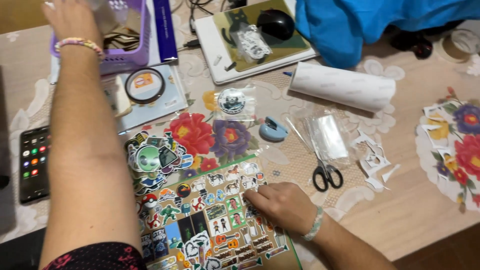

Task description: The person opens a binder and places several stickers onto a sticker-covered page. They then use scissors to cut a piece of packing tape and apply it to the page, smoothing it down.

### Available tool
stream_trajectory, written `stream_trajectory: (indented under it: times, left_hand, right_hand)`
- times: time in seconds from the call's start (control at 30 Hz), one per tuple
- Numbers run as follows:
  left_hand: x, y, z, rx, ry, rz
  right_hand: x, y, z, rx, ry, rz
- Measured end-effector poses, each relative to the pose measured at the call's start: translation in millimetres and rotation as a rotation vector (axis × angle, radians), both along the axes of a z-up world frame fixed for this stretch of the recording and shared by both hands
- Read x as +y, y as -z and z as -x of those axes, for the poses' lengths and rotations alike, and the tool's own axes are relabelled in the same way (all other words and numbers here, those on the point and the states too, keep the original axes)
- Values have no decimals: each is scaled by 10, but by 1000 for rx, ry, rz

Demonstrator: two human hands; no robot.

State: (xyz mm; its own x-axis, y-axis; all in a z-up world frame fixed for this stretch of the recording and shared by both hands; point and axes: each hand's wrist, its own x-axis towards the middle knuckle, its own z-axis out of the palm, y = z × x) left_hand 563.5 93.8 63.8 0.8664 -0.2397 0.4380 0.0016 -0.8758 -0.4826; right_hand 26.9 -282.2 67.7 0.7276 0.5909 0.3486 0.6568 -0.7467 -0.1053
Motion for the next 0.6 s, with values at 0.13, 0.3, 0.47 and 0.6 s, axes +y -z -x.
stream_trajectory:
  times: [0.13,0.3,0.47,0.6]
  left_hand:
    - [30,-84,46,-117,-37,-15]
    - [-34,-76,70,111,-57,103]
    - [-53,-17,-22,144,-84,98]
    - [-70,-7,-32,153,-147,175]
  right_hand:
    - [30,20,-7,-29,-19,-46]
    - [33,-3,58,-105,-22,-55]
    - [-51,-109,36,-227,50,-41]
    - [-48,-64,29,-213,47,-57]
